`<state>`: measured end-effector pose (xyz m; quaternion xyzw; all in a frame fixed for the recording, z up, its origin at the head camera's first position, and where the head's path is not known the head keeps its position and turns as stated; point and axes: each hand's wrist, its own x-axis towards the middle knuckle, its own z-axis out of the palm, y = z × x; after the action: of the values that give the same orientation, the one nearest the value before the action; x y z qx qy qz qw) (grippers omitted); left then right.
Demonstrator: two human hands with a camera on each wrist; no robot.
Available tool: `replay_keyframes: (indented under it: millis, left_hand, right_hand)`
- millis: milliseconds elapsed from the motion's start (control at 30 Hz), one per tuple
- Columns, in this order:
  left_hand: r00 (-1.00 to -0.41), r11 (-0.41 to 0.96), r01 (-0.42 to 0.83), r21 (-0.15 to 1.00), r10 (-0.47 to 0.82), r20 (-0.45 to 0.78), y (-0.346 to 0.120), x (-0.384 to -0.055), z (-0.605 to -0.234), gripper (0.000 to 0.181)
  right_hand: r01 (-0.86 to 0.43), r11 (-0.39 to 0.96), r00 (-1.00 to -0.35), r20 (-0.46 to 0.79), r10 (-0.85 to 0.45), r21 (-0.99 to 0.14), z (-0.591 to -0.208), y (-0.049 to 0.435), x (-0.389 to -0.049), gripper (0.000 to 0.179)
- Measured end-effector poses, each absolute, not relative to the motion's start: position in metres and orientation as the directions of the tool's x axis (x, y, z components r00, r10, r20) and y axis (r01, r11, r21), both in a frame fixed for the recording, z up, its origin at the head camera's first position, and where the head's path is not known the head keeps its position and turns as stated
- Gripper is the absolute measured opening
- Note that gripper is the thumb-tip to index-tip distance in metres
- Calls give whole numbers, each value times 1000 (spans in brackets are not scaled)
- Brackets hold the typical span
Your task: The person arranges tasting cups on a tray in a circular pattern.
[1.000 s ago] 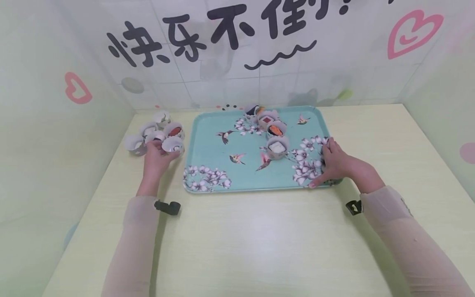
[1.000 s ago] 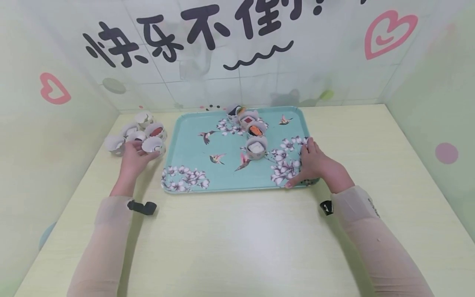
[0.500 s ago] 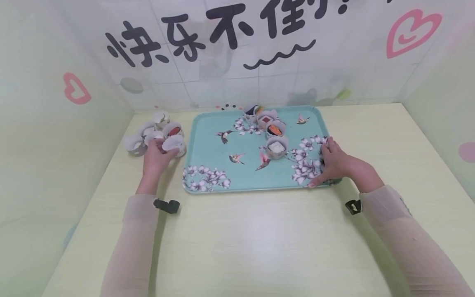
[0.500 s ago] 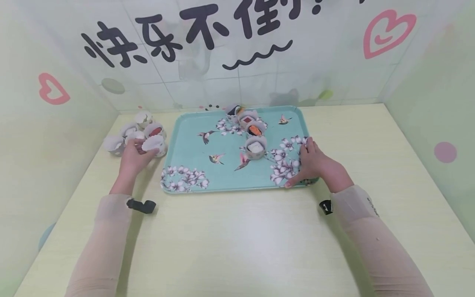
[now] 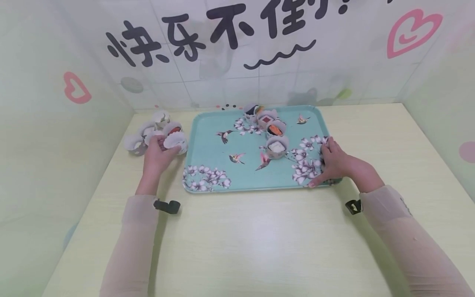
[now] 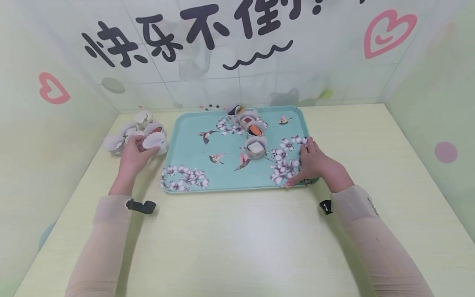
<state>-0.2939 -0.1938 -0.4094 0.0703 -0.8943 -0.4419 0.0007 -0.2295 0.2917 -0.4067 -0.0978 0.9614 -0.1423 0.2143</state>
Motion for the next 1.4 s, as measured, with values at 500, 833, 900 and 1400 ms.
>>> replay_keyframes:
  millis: [500,833,900,1400]
  left_hand:
    - [-997,612,-72,788,-35,-64,-172,-293,-401,68]
    - [-994,668,-35,744,54,-95,-153,-293,-405,67]
    - [-992,680,-28,733,70,-103,-149,-292,-406,67]
    - [-967,693,59,718,217,-130,-115,-288,-413,63]
  right_hand:
    - [-134,942,-887,-386,-253,-309,-404,290,-229,142]
    - [-127,943,-890,-386,-245,-306,-404,290,-228,143]
    - [-128,944,-890,-384,-244,-304,-403,290,-228,143]
    - [-134,941,-892,-375,-251,-311,-404,290,-228,142]
